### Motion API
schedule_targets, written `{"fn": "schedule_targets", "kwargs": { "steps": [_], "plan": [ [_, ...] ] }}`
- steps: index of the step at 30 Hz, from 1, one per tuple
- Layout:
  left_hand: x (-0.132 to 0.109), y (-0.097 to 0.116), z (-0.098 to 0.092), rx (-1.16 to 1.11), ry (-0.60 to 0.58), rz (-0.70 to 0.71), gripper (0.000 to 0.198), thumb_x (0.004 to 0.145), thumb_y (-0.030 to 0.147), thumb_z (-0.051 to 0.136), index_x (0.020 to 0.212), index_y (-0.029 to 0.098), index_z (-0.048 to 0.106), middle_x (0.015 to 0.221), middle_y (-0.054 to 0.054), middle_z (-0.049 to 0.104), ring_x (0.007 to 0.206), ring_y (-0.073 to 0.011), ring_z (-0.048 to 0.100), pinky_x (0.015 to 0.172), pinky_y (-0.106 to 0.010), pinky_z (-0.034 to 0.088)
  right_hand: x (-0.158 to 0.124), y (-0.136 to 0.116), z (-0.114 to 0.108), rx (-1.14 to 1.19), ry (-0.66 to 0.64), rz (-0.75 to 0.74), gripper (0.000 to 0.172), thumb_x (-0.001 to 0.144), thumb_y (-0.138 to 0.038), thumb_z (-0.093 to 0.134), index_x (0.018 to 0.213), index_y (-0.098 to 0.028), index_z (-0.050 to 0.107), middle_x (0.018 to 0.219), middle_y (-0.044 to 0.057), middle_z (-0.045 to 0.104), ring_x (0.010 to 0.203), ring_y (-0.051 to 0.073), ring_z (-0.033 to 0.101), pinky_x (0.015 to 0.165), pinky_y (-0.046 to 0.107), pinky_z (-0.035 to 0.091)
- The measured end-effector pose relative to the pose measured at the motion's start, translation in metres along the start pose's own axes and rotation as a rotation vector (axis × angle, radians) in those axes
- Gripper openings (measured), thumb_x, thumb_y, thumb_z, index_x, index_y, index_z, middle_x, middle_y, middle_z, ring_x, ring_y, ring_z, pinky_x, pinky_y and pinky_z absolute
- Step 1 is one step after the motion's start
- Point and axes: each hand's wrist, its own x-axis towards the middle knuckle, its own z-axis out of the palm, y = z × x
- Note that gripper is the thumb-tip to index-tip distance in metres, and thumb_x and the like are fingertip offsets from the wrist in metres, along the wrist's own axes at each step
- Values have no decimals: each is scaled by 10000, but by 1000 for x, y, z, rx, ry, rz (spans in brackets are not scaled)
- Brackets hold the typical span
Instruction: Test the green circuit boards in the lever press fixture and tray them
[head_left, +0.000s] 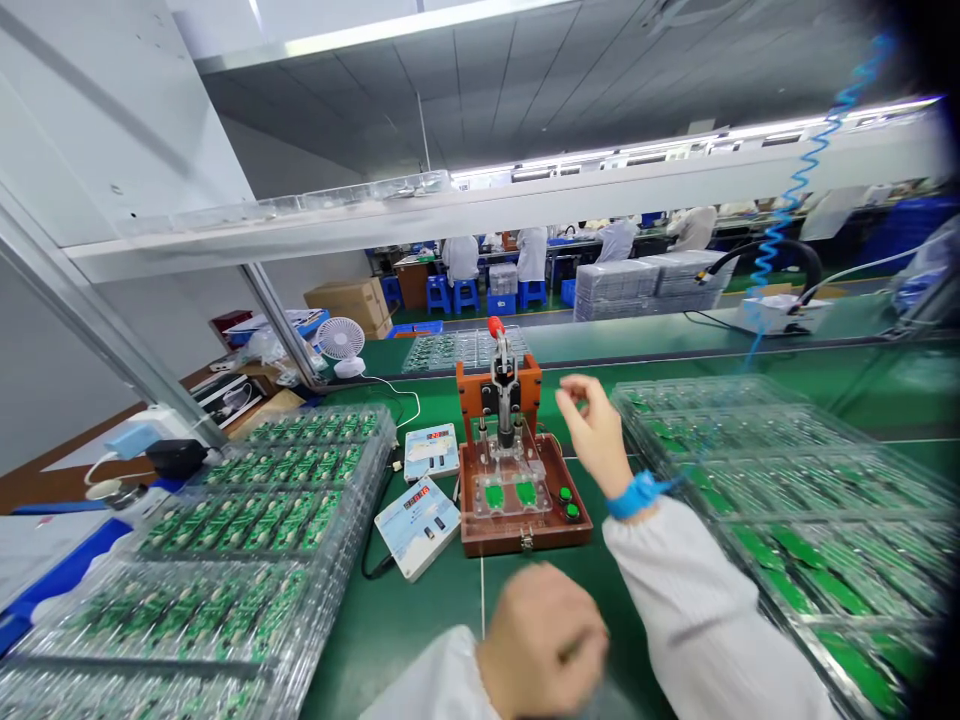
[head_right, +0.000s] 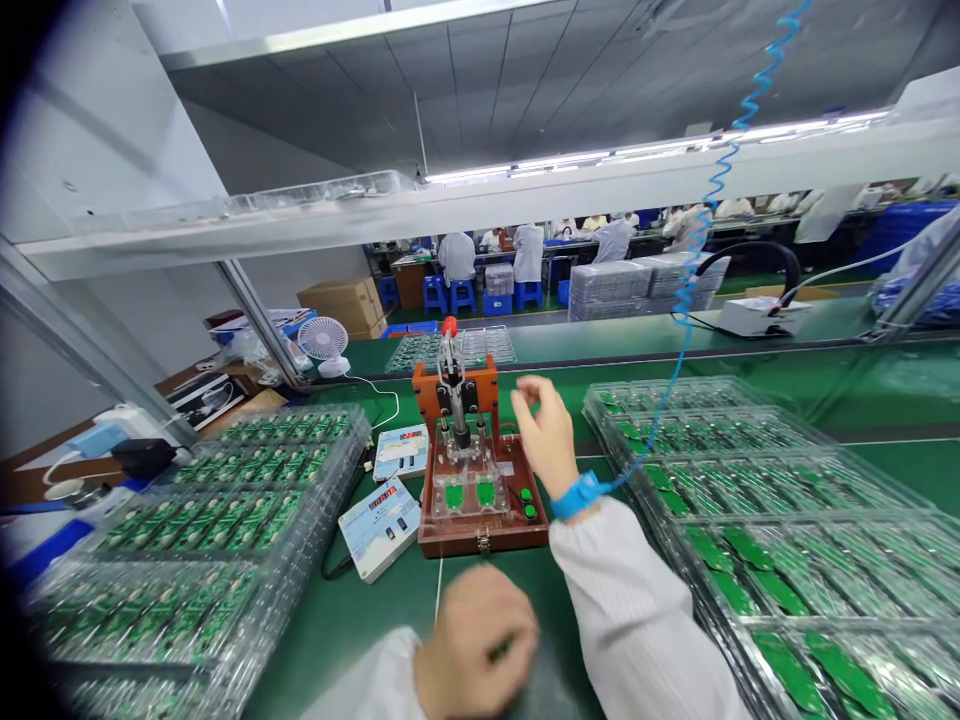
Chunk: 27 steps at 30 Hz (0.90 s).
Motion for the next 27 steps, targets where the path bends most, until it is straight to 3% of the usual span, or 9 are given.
{"fn": "schedule_targets", "kwargs": {
  "steps": [2, 3, 4, 6, 9, 15, 19, 24, 27],
  "plan": [
    [13, -24, -25, 1, 183, -5, 256, 1015, 256, 463, 821, 239, 629, 831, -74, 665, 830, -224, 626, 781, -424, 546, -45, 21, 1, -27, -62, 15, 344, 1013, -460, 495, 1019, -161, 664, 983, 108, 700, 890, 237, 630, 801, 393, 517],
    [19, -36, -36, 36, 313, -53, 249, 1015, 237, 447, 843, 223, 627, 866, -81, 661, 870, -235, 624, 795, -430, 536, -64, 27, 3, -38, -112, 8, 332, 1006, -449, 511, 995, -169, 690, 989, 98, 708, 923, 248, 630, 834, 416, 516],
    [25, -48, -45, 92, 360, -100, 213, 1010, 243, 467, 901, 210, 646, 955, -91, 665, 952, -251, 620, 840, -442, 531, -80, 31, 6, -49, -159, 1, 320, 998, -439, 527, 1002, -178, 711, 1013, 92, 713, 967, 261, 626, 869, 441, 510],
    [35, -68, -54, 193, 365, -171, 198, 1006, 275, 503, 1077, 197, 671, 1133, -109, 643, 1103, -281, 584, 944, -479, 511, -100, 31, 13, -74, -232, -9, 297, 989, -417, 547, 1079, -204, 733, 1104, 93, 708, 1078, 294, 600, 927, 489, 487],
    [42, -83, -52, 281, 282, -229, 284, 1012, 295, 515, 1246, 192, 641, 1279, -128, 596, 1217, -308, 525, 1046, -526, 460, -107, 24, 20, -102, -290, -5, 277, 986, -389, 555, 1118, -227, 737, 1195, 106, 682, 1170, 324, 554, 952, 523, 463],
    [41, -83, -43, 179, 324, -242, 241, 991, 272, 533, 1198, 217, 643, 1282, -109, 601, 1243, -297, 515, 1079, -516, 425, -96, 20, 20, 13, -341, 44, 253, 950, -375, 588, 1091, -211, 719, 1193, 100, 695, 1169, 304, 596, 1017, 519, 482],
    [30, -79, -39, 39, 427, -292, 188, 986, 333, 558, 1098, 215, 652, 1095, -91, 669, 1079, -279, 598, 970, -470, 471, -105, 18, 15, 161, -364, 151, 271, 950, -378, 588, 1108, -185, 695, 971, 71, 751, 850, 208, 719, 804, 357, 598],
    [21, -65, -34, -18, 428, -336, 180, 924, 379, 664, 993, 215, 635, 892, -54, 677, 947, -269, 639, 852, -424, 511, -118, 6, 7, 325, -393, 247, 248, 921, -375, 633, 1040, -172, 708, 943, 70, 762, 827, 188, 739, 755, 299, 618],
    [19, -60, -34, -18, 407, -288, 170, 930, 371, 672, 864, 226, 614, 860, -43, 659, 883, -256, 644, 793, -406, 529, -119, -1, 5, 387, -414, 272, 188, 904, -356, 648, 1007, -208, 703, 901, 36, 761, 760, 172, 728, 710, 288, 621]
  ]
}}
